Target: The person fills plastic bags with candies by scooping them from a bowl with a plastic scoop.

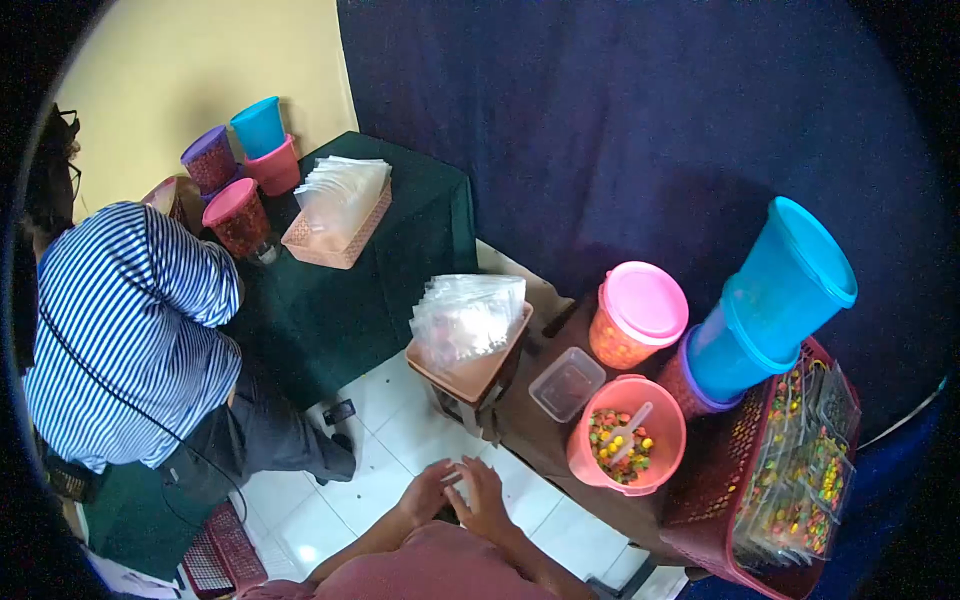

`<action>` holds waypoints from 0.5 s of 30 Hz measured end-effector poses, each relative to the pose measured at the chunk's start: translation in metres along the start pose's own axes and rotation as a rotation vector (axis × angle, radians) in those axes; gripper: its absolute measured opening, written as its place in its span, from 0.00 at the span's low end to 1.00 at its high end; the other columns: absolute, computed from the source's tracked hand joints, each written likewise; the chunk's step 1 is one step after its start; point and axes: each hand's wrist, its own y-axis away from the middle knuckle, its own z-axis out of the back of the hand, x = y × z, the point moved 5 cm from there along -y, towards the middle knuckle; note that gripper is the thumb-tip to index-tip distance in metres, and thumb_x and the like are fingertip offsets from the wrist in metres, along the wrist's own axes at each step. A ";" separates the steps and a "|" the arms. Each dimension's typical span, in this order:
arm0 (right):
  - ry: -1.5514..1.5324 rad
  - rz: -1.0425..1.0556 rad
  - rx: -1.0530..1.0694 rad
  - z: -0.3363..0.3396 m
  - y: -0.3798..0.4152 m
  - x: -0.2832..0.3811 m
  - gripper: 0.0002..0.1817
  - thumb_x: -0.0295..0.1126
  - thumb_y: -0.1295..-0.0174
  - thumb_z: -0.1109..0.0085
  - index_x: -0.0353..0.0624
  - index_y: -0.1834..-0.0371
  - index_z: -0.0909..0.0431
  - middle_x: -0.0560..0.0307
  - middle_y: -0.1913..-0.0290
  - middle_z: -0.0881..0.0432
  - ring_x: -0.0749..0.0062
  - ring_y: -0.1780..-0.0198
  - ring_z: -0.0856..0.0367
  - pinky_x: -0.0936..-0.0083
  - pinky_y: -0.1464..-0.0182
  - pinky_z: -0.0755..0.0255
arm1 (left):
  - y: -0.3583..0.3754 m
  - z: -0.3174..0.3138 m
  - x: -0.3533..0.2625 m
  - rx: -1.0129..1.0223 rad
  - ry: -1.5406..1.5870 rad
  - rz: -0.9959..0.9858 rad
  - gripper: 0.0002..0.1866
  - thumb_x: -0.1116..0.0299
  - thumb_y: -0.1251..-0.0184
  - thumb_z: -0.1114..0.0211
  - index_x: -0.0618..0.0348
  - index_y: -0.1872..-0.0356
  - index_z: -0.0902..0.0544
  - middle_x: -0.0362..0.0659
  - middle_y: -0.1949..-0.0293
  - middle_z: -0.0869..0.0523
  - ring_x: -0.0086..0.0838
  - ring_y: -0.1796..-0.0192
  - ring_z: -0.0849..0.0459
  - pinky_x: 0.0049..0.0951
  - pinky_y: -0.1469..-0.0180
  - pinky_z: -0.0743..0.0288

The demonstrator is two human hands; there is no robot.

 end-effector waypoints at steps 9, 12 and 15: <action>-0.037 -0.122 -0.087 -0.032 -0.075 -0.040 0.23 0.33 0.51 0.44 0.38 0.53 0.37 0.41 0.49 0.35 0.49 0.47 0.37 0.62 0.45 0.43 | -0.013 0.084 -0.129 -0.144 -0.057 -0.297 0.27 0.58 0.43 0.46 0.58 0.45 0.42 0.47 0.48 0.33 0.36 0.45 0.33 0.37 0.45 0.40; -0.034 -0.163 -0.080 -0.033 -0.094 -0.036 0.22 0.33 0.51 0.44 0.38 0.53 0.38 0.41 0.50 0.35 0.50 0.46 0.38 0.64 0.45 0.44 | -0.024 0.103 -0.139 -0.150 -0.063 -0.280 0.25 0.58 0.42 0.48 0.57 0.46 0.41 0.46 0.49 0.32 0.36 0.46 0.31 0.36 0.46 0.39; 0.004 -0.212 -0.051 -0.037 -0.106 -0.043 0.23 0.32 0.51 0.44 0.39 0.53 0.38 0.41 0.50 0.35 0.50 0.47 0.38 0.63 0.45 0.44 | -0.044 0.115 -0.144 -0.154 -0.064 -0.250 0.23 0.59 0.41 0.49 0.56 0.47 0.40 0.46 0.50 0.31 0.35 0.48 0.30 0.36 0.47 0.37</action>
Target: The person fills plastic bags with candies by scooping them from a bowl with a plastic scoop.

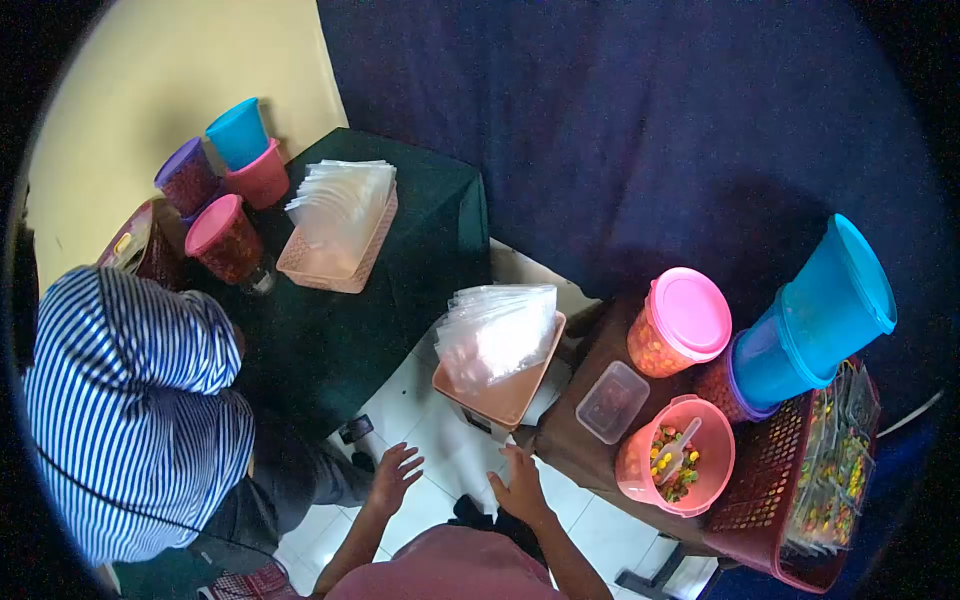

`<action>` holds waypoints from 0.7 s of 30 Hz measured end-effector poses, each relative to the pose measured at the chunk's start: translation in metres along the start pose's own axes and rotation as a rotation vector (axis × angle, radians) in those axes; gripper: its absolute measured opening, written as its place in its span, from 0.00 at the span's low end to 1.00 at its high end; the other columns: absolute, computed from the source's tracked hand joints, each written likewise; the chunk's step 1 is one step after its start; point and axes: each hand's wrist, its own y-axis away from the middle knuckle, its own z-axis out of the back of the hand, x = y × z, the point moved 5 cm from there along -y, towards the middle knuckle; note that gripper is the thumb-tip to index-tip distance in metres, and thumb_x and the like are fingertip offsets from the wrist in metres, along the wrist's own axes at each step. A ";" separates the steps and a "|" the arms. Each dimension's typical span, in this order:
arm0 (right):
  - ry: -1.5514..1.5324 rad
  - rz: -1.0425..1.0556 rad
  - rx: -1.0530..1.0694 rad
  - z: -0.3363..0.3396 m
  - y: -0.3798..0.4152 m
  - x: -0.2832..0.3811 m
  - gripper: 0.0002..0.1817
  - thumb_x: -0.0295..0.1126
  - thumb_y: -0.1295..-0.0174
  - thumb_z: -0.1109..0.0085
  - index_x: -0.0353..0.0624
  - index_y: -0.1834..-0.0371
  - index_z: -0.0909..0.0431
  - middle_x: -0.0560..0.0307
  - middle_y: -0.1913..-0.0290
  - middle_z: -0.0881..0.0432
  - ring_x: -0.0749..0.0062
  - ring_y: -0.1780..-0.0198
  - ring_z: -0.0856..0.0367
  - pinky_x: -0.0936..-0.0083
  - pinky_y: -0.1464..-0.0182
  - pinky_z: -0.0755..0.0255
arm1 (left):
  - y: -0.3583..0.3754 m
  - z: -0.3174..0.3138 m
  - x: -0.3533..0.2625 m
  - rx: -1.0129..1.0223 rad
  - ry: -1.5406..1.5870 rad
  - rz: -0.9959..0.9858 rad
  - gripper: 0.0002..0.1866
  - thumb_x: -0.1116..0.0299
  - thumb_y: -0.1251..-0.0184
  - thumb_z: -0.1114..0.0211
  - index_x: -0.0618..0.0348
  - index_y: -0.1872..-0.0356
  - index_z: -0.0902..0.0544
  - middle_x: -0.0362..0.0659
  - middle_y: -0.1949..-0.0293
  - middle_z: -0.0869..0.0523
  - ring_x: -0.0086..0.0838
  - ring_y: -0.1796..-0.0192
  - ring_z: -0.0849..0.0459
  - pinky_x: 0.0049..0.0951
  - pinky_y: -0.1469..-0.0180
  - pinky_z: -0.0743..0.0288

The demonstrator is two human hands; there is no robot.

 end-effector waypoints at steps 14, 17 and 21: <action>0.162 -0.074 0.217 -0.045 -0.101 -0.093 0.26 0.37 0.55 0.45 0.33 0.55 0.36 0.40 0.56 0.33 0.48 0.52 0.34 0.59 0.51 0.38 | -0.121 -0.038 -0.025 -0.050 -0.347 0.033 0.23 0.59 0.42 0.48 0.57 0.47 0.39 0.45 0.51 0.30 0.33 0.50 0.29 0.35 0.49 0.37; 0.308 -0.040 0.277 -0.066 -0.118 -0.129 0.24 0.37 0.54 0.45 0.38 0.54 0.35 0.44 0.53 0.32 0.51 0.49 0.35 0.60 0.49 0.39 | -0.162 -0.044 -0.023 -0.059 -0.502 -0.031 0.20 0.62 0.42 0.46 0.61 0.51 0.35 0.47 0.53 0.30 0.34 0.51 0.28 0.36 0.49 0.36; 0.385 -0.134 0.506 -0.089 -0.117 -0.167 0.26 0.39 0.54 0.47 0.37 0.52 0.36 0.44 0.51 0.33 0.51 0.47 0.36 0.61 0.47 0.40 | -0.215 -0.045 -0.014 -0.069 -0.825 -0.402 0.18 0.70 0.47 0.45 0.65 0.55 0.32 0.50 0.56 0.28 0.39 0.55 0.27 0.35 0.51 0.34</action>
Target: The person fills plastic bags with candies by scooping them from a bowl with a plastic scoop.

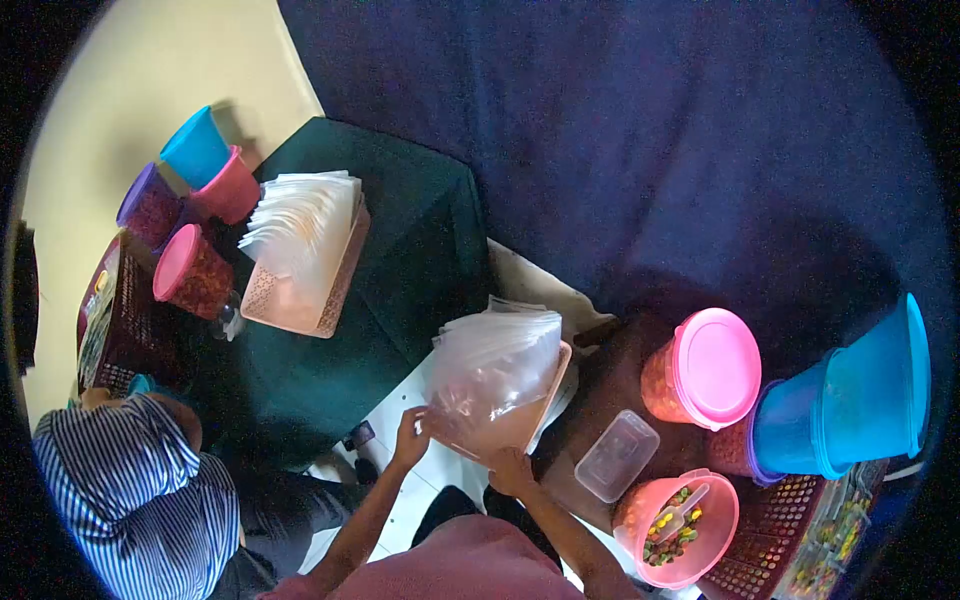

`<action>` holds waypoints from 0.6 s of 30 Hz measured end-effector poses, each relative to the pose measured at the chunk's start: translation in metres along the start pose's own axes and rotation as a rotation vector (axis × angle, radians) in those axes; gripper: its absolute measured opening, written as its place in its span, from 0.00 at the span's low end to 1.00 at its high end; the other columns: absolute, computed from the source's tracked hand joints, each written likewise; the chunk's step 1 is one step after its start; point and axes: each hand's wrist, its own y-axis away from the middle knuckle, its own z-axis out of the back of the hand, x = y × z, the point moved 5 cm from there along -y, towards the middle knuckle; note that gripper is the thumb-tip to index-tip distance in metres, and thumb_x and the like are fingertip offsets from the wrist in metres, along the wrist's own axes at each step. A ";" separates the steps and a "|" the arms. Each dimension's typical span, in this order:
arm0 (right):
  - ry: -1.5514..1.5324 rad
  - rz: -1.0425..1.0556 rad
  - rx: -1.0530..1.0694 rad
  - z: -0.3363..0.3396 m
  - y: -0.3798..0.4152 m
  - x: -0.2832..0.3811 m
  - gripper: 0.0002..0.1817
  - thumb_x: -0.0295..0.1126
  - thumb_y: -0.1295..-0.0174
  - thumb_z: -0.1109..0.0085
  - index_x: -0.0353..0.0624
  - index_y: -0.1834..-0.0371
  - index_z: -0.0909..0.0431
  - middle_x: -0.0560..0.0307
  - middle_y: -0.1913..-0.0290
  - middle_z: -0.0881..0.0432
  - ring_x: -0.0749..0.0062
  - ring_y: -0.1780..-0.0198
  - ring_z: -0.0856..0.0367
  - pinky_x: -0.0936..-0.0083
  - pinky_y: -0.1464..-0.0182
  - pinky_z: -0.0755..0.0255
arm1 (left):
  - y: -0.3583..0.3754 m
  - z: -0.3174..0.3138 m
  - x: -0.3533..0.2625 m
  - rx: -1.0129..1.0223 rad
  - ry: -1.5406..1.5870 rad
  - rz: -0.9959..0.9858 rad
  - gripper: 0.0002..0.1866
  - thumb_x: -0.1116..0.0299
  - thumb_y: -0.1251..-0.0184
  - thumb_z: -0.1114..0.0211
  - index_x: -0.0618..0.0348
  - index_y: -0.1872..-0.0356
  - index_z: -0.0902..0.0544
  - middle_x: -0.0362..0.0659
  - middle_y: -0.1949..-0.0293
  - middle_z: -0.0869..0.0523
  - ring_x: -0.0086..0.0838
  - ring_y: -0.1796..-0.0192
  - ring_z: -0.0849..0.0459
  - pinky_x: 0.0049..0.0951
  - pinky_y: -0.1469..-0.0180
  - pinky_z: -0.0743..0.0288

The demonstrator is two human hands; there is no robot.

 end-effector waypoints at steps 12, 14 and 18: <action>-0.066 -0.060 -0.033 -0.004 0.023 -0.013 0.27 0.39 0.53 0.50 0.37 0.49 0.36 0.41 0.45 0.37 0.51 0.42 0.41 0.54 0.44 0.45 | -0.041 -0.050 -0.004 0.221 -0.962 -0.216 0.40 0.60 0.56 0.38 0.63 0.41 0.45 0.55 0.38 0.49 0.51 0.37 0.50 0.54 0.39 0.57; -0.112 -0.080 -0.076 -0.014 0.018 -0.023 0.24 0.38 0.54 0.50 0.38 0.52 0.34 0.42 0.49 0.35 0.51 0.46 0.38 0.56 0.47 0.42 | -0.041 -0.050 0.005 0.219 -0.985 -0.293 0.40 0.58 0.56 0.38 0.61 0.41 0.44 0.56 0.39 0.48 0.52 0.38 0.48 0.53 0.40 0.56; -0.110 0.072 -0.327 -0.012 0.016 -0.018 0.16 0.34 0.57 0.50 0.38 0.64 0.29 0.46 0.60 0.29 0.54 0.55 0.31 0.60 0.55 0.36 | -0.037 -0.053 0.005 0.257 -1.087 -0.359 0.37 0.56 0.54 0.40 0.58 0.42 0.42 0.56 0.41 0.44 0.53 0.41 0.44 0.51 0.41 0.53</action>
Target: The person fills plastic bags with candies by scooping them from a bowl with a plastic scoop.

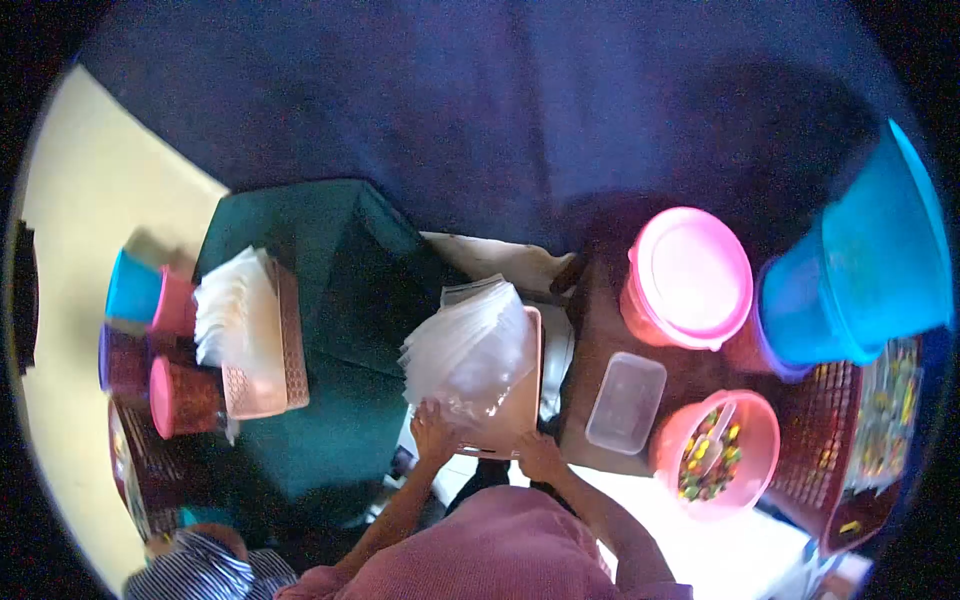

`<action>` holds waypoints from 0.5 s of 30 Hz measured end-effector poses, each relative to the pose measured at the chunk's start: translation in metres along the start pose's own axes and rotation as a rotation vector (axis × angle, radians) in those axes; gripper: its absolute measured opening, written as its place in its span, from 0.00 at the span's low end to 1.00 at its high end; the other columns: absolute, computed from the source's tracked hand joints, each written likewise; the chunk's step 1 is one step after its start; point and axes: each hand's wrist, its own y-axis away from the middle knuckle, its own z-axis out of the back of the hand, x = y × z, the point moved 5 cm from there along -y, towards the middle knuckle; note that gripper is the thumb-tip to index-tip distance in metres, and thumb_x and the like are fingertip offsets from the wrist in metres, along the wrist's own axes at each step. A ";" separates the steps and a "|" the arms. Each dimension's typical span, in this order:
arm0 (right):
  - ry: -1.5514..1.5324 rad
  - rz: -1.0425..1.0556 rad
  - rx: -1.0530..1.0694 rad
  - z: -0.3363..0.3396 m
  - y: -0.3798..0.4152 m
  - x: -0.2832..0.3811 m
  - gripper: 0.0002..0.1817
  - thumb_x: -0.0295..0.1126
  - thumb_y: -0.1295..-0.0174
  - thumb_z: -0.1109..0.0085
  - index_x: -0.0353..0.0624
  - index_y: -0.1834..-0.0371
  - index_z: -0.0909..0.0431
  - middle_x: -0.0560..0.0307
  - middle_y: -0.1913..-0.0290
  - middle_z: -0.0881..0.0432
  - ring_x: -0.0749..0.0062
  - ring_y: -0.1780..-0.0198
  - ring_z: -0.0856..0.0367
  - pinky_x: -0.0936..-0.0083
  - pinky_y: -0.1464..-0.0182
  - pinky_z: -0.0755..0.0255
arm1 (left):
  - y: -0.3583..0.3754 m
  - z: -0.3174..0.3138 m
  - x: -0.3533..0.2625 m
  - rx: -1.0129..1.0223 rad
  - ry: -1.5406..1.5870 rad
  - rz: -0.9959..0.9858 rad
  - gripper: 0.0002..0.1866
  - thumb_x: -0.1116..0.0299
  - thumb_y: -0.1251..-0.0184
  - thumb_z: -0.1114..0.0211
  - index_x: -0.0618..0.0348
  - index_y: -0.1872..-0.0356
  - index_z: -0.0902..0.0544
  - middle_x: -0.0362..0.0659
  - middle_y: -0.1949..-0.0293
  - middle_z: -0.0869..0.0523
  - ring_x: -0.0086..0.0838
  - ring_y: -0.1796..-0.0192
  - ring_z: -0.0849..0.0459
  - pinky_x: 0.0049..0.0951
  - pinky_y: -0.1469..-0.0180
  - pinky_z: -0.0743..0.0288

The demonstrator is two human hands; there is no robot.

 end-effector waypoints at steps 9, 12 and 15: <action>-0.008 -0.455 0.252 0.014 -0.018 0.023 0.18 0.35 0.51 0.52 0.43 0.55 0.31 0.55 0.53 0.31 0.64 0.44 0.37 0.56 0.51 0.37 | -0.014 0.036 0.013 -0.077 0.403 -0.213 0.30 0.69 0.58 0.35 0.61 0.50 0.35 0.53 0.58 0.28 0.40 0.57 0.27 0.36 0.56 0.33; -0.061 -0.520 0.268 0.005 -0.017 0.019 0.21 0.41 0.47 0.54 0.41 0.53 0.32 0.48 0.48 0.34 0.55 0.44 0.37 0.54 0.51 0.39 | -0.021 0.048 0.009 0.144 0.556 -0.035 0.18 0.72 0.56 0.35 0.62 0.61 0.28 0.49 0.73 0.22 0.32 0.72 0.21 0.27 0.69 0.28; -0.119 -0.551 0.219 0.012 -0.013 0.025 0.19 0.40 0.48 0.53 0.41 0.55 0.32 0.49 0.49 0.33 0.56 0.44 0.36 0.54 0.49 0.40 | -0.025 0.062 0.011 0.159 0.571 -0.068 0.07 0.69 0.51 0.36 0.62 0.76 0.22 0.48 0.77 0.19 0.32 0.74 0.18 0.25 0.72 0.28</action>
